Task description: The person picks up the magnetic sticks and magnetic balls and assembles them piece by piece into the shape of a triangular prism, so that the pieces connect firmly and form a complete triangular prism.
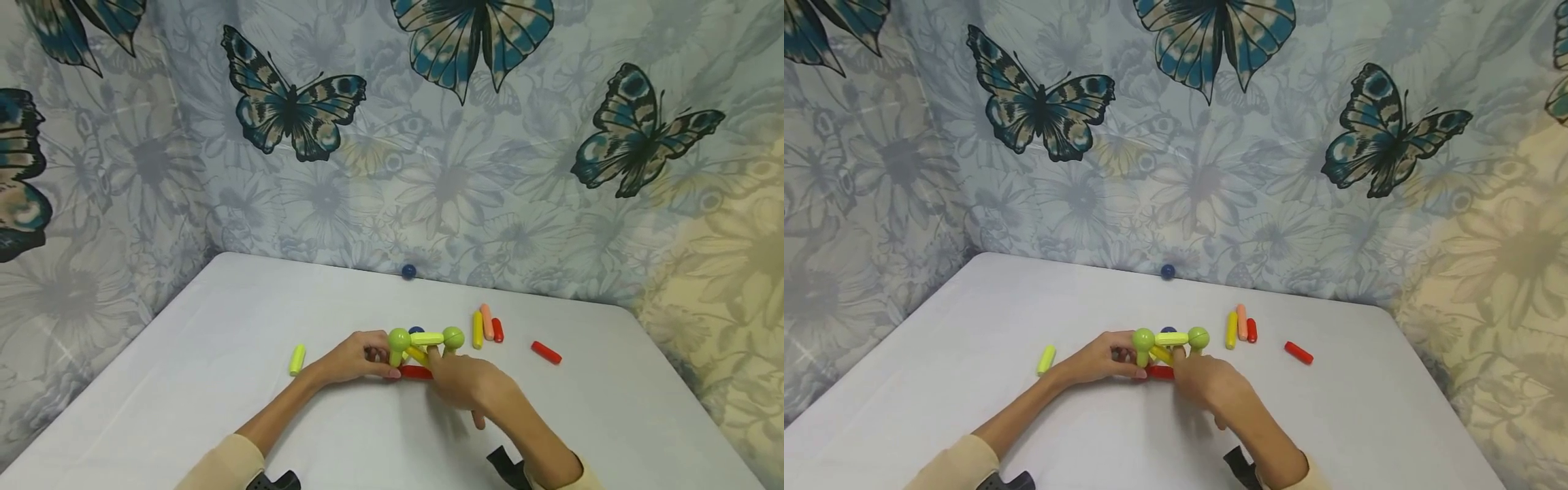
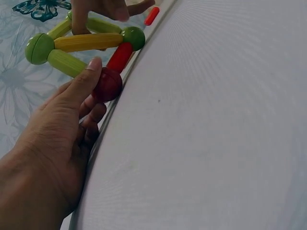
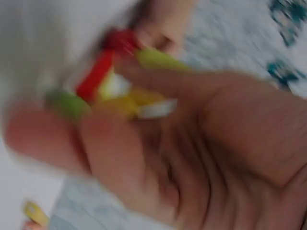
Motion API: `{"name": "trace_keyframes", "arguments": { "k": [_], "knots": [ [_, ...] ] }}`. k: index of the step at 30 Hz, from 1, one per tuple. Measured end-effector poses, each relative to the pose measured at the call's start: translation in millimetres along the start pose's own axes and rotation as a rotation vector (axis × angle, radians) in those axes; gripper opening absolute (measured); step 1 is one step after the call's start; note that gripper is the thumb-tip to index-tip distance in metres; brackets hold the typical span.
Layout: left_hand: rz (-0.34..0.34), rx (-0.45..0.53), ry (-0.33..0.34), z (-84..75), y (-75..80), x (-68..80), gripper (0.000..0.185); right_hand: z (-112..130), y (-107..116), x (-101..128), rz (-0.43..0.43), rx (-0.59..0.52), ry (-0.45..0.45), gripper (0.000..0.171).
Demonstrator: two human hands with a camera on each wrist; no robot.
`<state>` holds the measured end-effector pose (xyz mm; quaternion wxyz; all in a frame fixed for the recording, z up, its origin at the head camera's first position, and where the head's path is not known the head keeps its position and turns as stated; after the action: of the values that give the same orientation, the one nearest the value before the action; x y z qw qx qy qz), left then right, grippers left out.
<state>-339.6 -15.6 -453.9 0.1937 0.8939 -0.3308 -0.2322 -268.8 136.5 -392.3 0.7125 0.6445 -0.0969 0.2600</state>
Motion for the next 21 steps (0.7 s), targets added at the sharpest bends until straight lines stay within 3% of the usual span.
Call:
{"name": "trace_keyframes", "arguments": {
  "k": [2, 5, 8, 12, 15, 21],
  "knots": [
    [-0.009, 0.001, 0.021, 1.0, 0.3, 0.0, 0.014, -9, 4, 10, 0.104, -0.121, 0.004, 0.064],
    [-0.038, 0.031, 0.062, 3.8, 2.9, -0.3, 0.023, -20, 14, 24, 0.178, -0.219, 0.082, 0.052],
    [-0.091, 0.053, 0.092, 6.3, 8.2, -0.8, 0.027, -37, 23, 24, 0.183, -0.250, 0.117, 0.035],
    [-0.142, 0.014, 0.095, 9.2, 12.7, 0.7, 0.020, -51, 25, 3, 0.162, -0.214, 0.184, 0.043],
    [-0.094, -0.051, 0.080, 9.0, 7.4, 1.4, 0.024, -48, 16, -12, 0.205, -0.208, 0.301, 0.051],
    [0.037, -0.117, 0.069, 3.1, -6.2, -0.6, 0.062, -16, -3, -10, 0.353, -0.237, 0.527, 0.074]
  ]
}}
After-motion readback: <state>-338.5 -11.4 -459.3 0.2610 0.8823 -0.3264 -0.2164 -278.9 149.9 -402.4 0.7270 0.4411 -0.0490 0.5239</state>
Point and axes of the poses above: each hand's wrist, its own x-axis away from the middle knuckle, its own y-axis out of the back of the hand, z = x × y, the point moved 8 cm from there along -x, towards the middle knuckle, and after that the axes turned 1 degree about z, right-handed, at the moved point
